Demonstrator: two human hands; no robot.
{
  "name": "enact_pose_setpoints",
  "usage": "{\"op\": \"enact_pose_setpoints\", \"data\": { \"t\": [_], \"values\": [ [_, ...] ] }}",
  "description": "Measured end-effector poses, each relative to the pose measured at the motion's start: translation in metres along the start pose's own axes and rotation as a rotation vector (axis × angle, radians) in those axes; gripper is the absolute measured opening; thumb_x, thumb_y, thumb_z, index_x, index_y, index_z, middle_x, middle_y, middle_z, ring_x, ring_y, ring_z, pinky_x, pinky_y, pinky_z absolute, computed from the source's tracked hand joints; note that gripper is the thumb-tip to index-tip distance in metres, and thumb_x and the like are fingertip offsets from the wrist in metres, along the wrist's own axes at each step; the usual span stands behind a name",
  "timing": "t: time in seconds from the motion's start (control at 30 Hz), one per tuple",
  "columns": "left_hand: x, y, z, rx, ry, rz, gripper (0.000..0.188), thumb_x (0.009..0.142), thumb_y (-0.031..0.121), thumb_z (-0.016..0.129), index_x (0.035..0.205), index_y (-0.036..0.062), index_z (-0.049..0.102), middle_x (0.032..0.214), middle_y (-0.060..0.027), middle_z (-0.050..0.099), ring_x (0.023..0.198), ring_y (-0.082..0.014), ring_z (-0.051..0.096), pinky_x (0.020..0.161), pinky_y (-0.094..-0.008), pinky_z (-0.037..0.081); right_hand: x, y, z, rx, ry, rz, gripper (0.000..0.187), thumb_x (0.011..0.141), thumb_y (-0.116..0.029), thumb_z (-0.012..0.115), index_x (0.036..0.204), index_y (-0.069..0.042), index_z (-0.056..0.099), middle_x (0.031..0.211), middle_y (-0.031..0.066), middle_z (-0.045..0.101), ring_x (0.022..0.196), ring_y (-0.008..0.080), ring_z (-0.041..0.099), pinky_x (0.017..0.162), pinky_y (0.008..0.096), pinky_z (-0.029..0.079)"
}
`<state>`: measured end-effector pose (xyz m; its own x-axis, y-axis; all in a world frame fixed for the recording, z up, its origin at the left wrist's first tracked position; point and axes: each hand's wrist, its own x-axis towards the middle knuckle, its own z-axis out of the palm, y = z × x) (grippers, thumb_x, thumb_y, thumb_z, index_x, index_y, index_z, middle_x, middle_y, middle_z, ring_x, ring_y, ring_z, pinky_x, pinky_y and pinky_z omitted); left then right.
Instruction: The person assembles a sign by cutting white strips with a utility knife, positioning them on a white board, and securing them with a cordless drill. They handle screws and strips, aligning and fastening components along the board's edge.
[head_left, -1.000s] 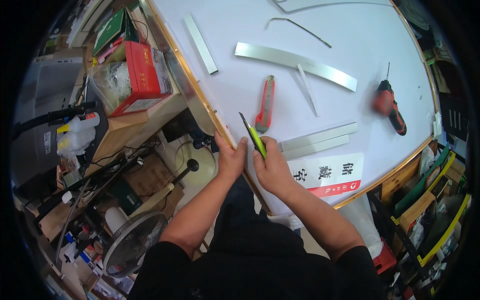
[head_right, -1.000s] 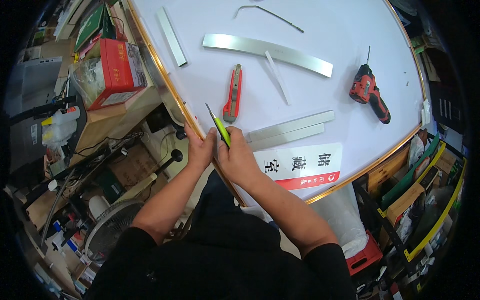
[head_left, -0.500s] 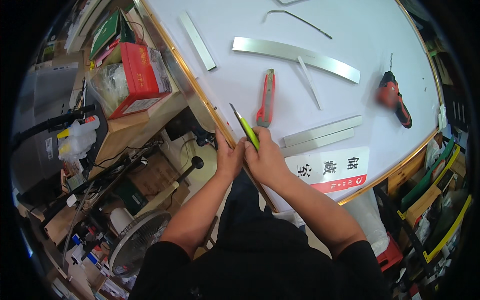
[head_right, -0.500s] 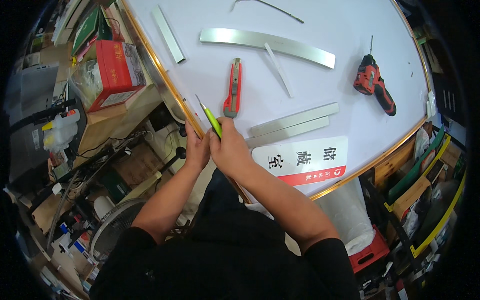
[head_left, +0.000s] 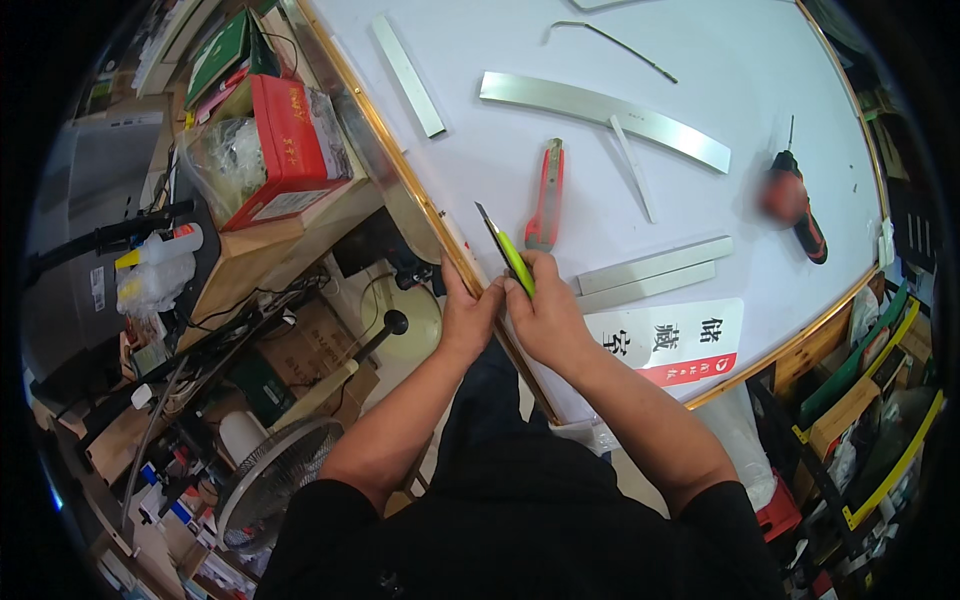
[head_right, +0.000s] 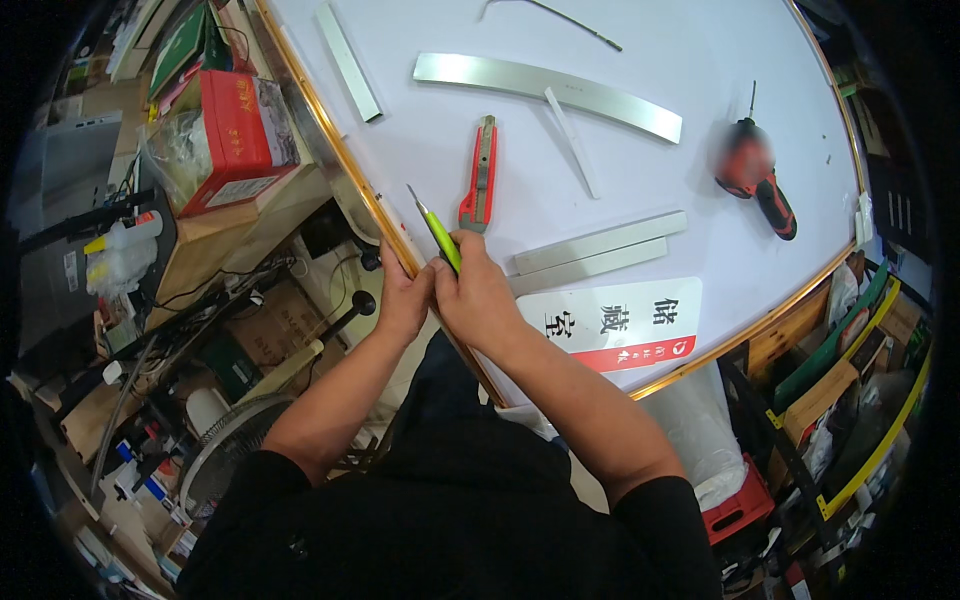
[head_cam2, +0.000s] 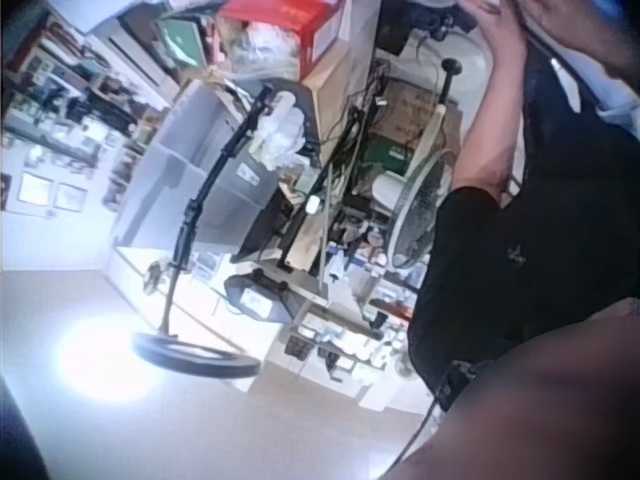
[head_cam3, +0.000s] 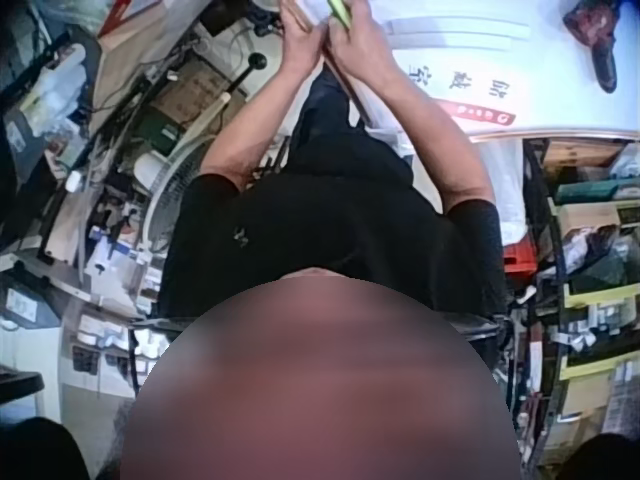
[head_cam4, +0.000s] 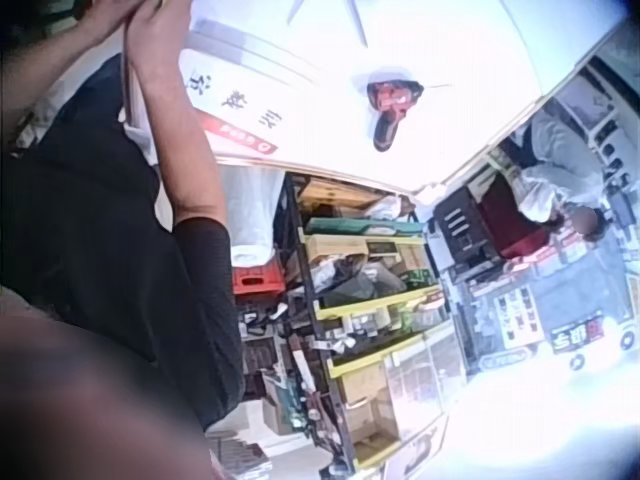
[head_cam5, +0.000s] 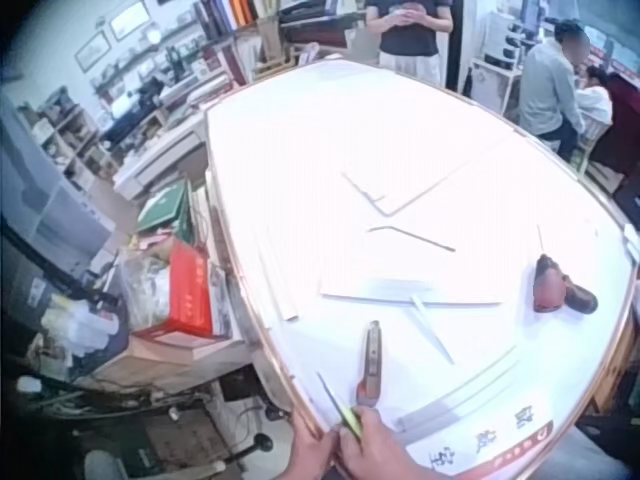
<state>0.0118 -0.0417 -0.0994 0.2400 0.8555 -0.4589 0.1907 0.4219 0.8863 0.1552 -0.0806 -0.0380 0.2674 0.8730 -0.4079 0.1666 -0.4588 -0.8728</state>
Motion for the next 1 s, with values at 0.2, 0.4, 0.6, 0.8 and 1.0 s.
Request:
{"op": "enact_pose_setpoints", "data": {
  "t": [0.2,0.4,0.6,0.8,1.0],
  "values": [
    [0.002,-0.003,0.004,-0.198,-0.001,0.009,0.072,0.099,0.011,0.060,0.156,0.0145,0.015,0.140,-0.0094,0.048,0.128,-0.0208,0.051,0.109,-0.0365,0.043,0.013,-0.009,0.005,0.062,0.007,-0.084,0.039,0.097,-0.013,0.058,0.128,0.006,0.043,0.106,0.0359,0.063,0.100,0.0525,0.063,0.088,0.0528,0.050],
    [0.007,-0.004,0.007,-0.089,0.021,0.019,0.071,0.100,0.013,0.060,0.156,0.0132,0.015,0.141,-0.0099,0.047,0.128,-0.0203,0.051,0.109,-0.0364,0.042,0.022,-0.012,0.004,0.011,-0.020,-0.048,0.036,0.096,-0.010,0.059,0.124,0.006,0.043,0.108,0.0378,0.060,0.099,0.0530,0.062,0.085,0.0542,0.050],
    [0.006,0.001,0.000,-0.002,-0.018,0.032,0.072,0.100,0.013,0.061,0.155,0.0101,0.015,0.140,-0.0123,0.049,0.126,-0.0209,0.052,0.107,-0.0360,0.043,0.018,-0.013,-0.001,0.016,-0.004,-0.028,0.037,0.095,-0.011,0.059,0.124,0.006,0.044,0.104,0.0351,0.062,0.097,0.0525,0.063,0.084,0.0547,0.050],
    [0.004,0.019,-0.001,0.079,0.007,-0.013,0.078,0.098,0.008,0.064,0.156,0.0054,0.011,0.136,-0.0143,0.053,0.120,-0.0208,0.056,0.102,-0.0330,0.048,0.016,-0.021,-0.021,0.030,0.041,0.011,0.039,0.094,-0.016,0.061,0.124,0.004,0.048,0.102,0.0319,0.065,0.096,0.0497,0.065,0.085,0.0505,0.052],
    [0.004,0.020,0.000,0.132,0.005,0.020,0.083,0.095,0.008,0.065,0.157,0.0022,0.009,0.128,-0.0160,0.055,0.112,-0.0207,0.060,0.093,-0.0325,0.052,0.014,-0.016,-0.032,0.213,0.010,0.096,0.039,0.094,-0.016,0.063,0.125,0.004,0.051,0.105,0.0237,0.067,0.096,0.0328,0.066,0.086,0.0398,0.051]
  ]
}}
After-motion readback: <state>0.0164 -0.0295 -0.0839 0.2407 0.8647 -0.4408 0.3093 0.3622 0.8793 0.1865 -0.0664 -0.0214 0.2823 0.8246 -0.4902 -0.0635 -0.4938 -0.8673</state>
